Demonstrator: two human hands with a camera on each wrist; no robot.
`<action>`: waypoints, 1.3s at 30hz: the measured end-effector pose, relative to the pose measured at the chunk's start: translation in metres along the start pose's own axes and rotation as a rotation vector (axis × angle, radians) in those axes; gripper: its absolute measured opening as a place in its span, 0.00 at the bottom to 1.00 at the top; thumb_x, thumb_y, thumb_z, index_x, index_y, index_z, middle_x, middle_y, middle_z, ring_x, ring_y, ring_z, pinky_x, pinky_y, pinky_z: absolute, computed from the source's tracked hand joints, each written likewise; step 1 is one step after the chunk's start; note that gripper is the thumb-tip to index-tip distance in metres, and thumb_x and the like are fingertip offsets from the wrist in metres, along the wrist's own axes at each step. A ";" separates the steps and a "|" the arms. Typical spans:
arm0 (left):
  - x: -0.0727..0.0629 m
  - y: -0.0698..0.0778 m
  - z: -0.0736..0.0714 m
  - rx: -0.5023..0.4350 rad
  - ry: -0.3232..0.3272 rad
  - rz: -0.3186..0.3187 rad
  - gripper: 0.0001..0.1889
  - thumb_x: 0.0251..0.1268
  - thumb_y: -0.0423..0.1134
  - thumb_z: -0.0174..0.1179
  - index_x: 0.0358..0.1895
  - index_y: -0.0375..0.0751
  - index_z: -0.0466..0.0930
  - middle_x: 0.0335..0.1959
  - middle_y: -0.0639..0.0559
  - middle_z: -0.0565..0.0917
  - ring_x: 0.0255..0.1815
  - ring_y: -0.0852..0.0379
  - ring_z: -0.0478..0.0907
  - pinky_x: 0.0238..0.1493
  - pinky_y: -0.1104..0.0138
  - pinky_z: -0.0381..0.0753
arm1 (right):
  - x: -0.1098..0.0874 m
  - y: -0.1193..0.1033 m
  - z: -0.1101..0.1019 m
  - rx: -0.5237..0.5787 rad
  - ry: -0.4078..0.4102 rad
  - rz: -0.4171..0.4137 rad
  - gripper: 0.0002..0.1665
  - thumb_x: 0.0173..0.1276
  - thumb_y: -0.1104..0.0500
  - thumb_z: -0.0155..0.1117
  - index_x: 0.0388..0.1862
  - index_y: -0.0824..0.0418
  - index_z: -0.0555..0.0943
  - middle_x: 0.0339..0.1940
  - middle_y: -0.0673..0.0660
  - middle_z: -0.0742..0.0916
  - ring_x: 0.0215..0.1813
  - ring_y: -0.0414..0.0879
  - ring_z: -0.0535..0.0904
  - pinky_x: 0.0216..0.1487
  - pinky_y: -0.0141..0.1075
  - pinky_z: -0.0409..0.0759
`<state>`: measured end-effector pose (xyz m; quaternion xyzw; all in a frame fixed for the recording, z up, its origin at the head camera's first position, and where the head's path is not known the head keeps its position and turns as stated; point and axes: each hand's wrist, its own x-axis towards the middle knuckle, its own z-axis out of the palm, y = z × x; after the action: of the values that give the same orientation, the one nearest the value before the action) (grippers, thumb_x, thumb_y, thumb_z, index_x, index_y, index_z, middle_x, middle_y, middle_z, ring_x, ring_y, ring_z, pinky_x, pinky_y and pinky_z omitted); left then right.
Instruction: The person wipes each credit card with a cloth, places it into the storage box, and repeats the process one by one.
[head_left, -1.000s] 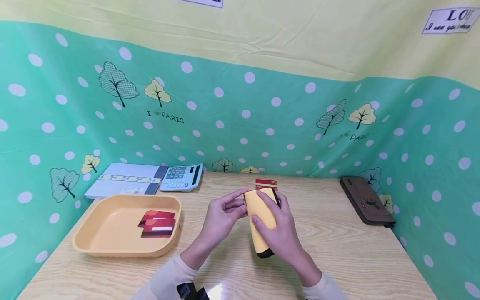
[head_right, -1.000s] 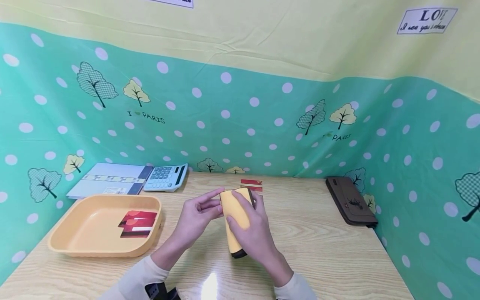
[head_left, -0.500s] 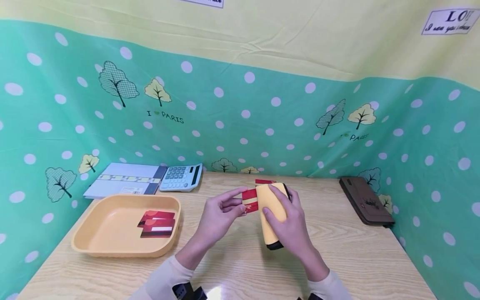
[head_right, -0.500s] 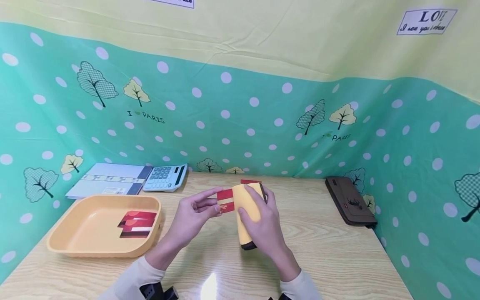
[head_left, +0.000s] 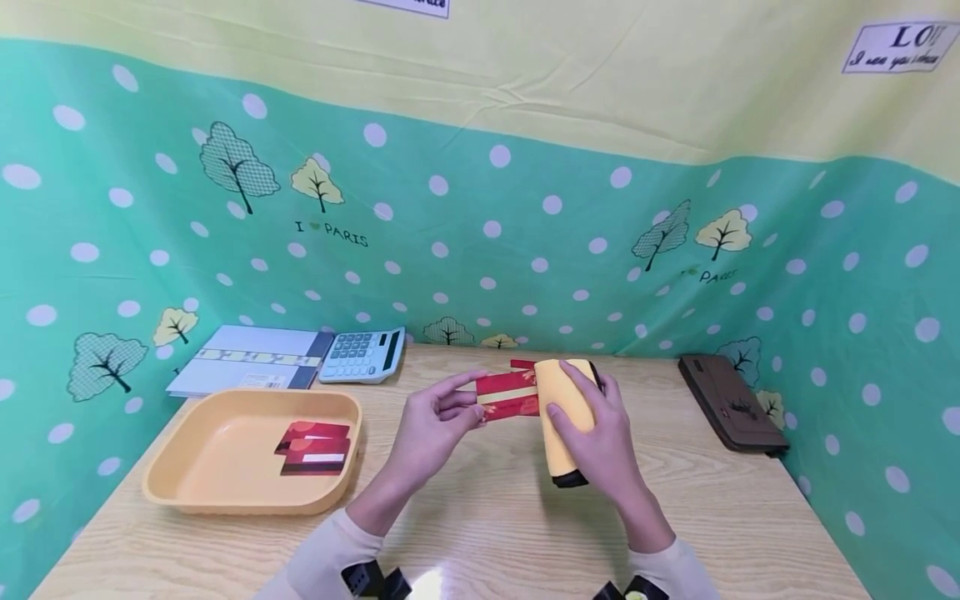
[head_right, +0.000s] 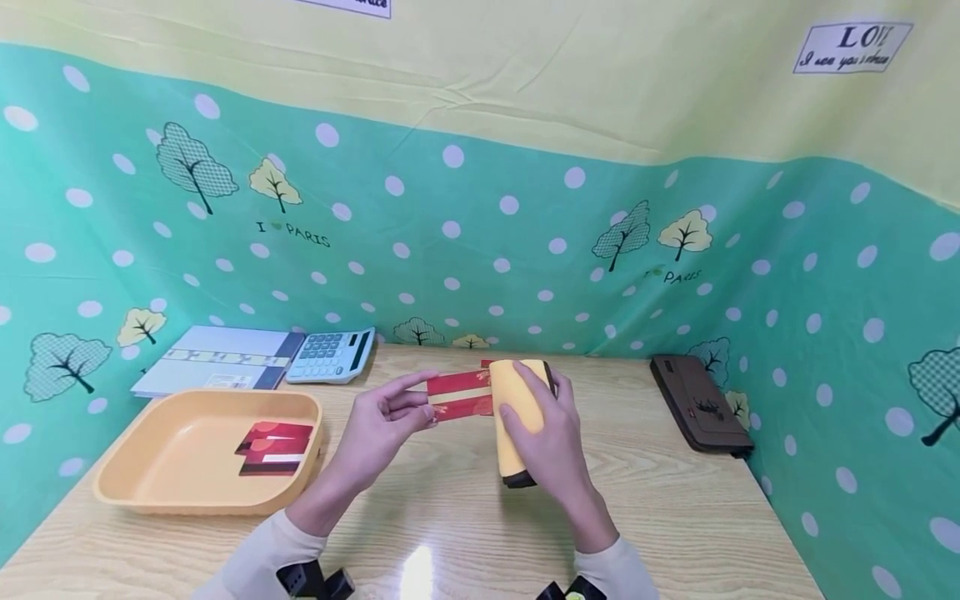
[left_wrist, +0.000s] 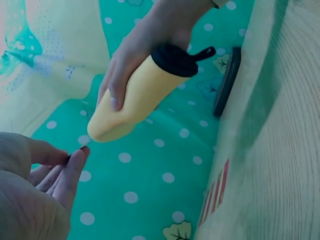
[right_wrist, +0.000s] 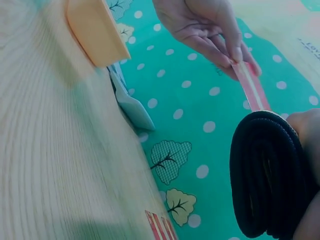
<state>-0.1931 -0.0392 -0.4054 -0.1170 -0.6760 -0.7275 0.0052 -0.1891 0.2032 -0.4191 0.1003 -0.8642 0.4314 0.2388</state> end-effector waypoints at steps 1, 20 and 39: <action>0.001 0.000 0.000 -0.003 0.007 0.001 0.25 0.66 0.23 0.64 0.65 0.44 0.82 0.48 0.36 0.90 0.44 0.49 0.91 0.47 0.63 0.93 | 0.000 0.001 -0.001 0.000 -0.001 0.005 0.36 0.66 0.57 0.75 0.72 0.38 0.76 0.68 0.62 0.73 0.44 0.50 0.77 0.38 0.34 0.81; 0.004 0.001 -0.009 0.100 0.079 0.034 0.14 0.69 0.27 0.63 0.54 0.39 0.88 0.54 0.39 0.88 0.47 0.52 0.90 0.48 0.70 0.91 | 0.003 0.003 -0.009 0.023 0.005 0.028 0.37 0.67 0.57 0.75 0.72 0.37 0.76 0.68 0.61 0.72 0.43 0.51 0.78 0.37 0.34 0.82; 0.005 0.003 -0.013 0.011 -0.005 0.053 0.15 0.73 0.27 0.60 0.59 0.33 0.85 0.55 0.35 0.88 0.48 0.51 0.91 0.53 0.65 0.91 | 0.005 0.003 -0.014 0.022 0.010 0.040 0.36 0.67 0.57 0.74 0.72 0.39 0.76 0.66 0.61 0.73 0.43 0.51 0.78 0.36 0.34 0.82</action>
<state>-0.1999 -0.0510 -0.4025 -0.1370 -0.6765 -0.7232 0.0234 -0.1896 0.2159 -0.4118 0.0836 -0.8599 0.4462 0.2335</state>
